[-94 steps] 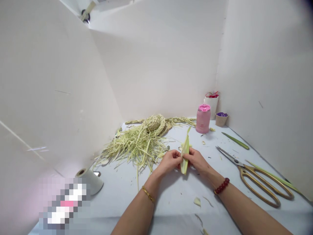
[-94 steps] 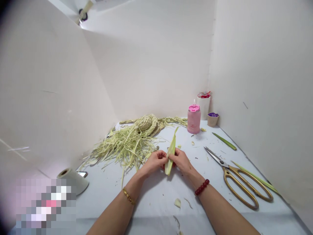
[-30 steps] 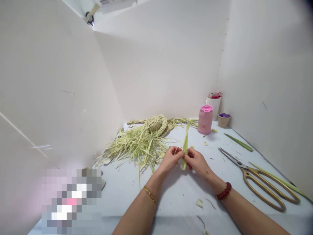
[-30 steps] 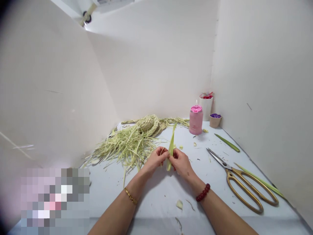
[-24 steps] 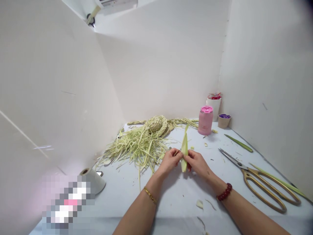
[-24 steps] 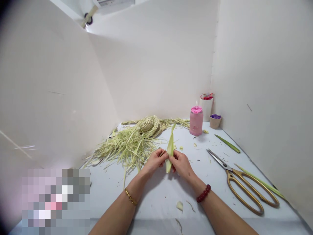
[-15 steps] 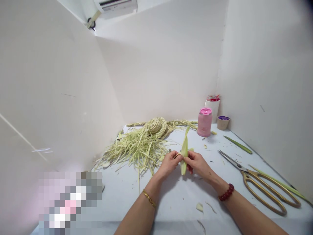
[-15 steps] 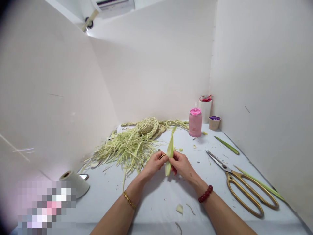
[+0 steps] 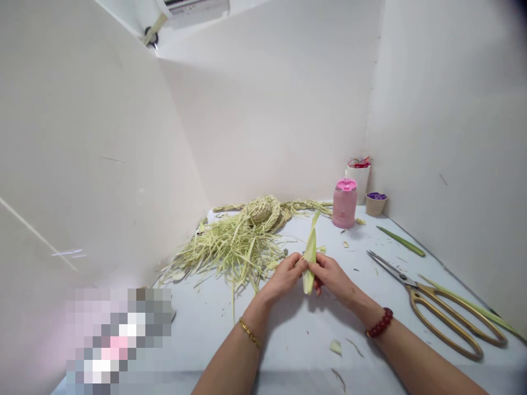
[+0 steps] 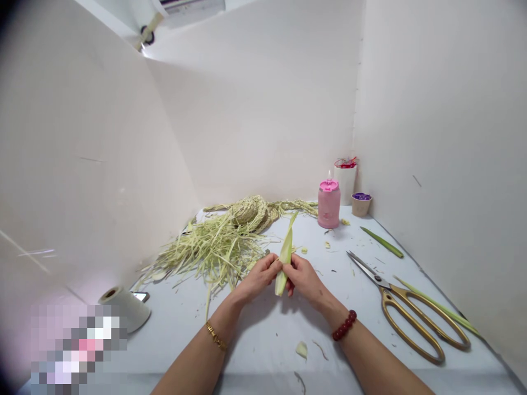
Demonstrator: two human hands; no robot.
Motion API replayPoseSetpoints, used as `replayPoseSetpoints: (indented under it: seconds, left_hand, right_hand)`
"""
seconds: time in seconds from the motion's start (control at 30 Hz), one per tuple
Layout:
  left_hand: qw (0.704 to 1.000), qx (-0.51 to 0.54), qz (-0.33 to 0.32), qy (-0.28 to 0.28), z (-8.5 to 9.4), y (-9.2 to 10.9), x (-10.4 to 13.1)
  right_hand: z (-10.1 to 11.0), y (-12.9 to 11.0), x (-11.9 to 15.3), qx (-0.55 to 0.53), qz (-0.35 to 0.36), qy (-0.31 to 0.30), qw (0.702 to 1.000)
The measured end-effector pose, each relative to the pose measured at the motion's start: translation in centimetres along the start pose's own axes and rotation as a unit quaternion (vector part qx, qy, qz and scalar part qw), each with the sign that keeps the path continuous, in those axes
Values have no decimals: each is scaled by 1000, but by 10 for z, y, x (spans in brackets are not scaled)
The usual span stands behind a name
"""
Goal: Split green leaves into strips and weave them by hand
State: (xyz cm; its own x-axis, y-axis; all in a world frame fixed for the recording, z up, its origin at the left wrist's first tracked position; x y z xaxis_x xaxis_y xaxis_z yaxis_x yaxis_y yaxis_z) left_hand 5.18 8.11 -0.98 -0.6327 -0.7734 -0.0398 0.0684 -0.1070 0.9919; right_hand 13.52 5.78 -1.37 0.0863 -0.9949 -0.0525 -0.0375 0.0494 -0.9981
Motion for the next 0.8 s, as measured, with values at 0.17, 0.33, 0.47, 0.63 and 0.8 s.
replayPoseSetpoints:
  seconds: [0.17, 0.33, 0.47, 0.63, 0.8]
  left_hand:
    - [999, 35, 16, -20, -2, 3, 3]
    - [997, 68, 32, -15, 1, 1, 3]
    - [999, 23, 21, 23, 8, 1, 0]
    - [999, -21, -10, 46, 10, 6, -1]
    - [999, -20, -6, 34, 2, 10, 2]
  right_hand:
    - [-8, -6, 3, -70, -5, -45, 996]
    - [-1, -6, 4, -71, 5, -7, 997]
    - [9, -3, 1, -19, 11, 41, 999]
    - [15, -4, -3, 10, 39, 52, 998]
    - [23, 11, -4, -19, -27, 99, 995]
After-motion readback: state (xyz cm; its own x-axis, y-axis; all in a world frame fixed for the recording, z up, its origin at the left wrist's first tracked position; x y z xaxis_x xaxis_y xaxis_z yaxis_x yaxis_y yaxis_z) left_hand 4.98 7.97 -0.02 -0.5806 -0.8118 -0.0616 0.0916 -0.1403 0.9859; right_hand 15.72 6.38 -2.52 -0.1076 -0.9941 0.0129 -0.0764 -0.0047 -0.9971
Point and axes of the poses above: each hand's wrist, its own x-axis away from the middle knuckle, its own z-axis out of the back of the hand, y = z × x, the point moved 9 cm from there along -x, towards the middle knuckle, and after that the axes turned 2 degrees about -y, right-handed, at the moved point
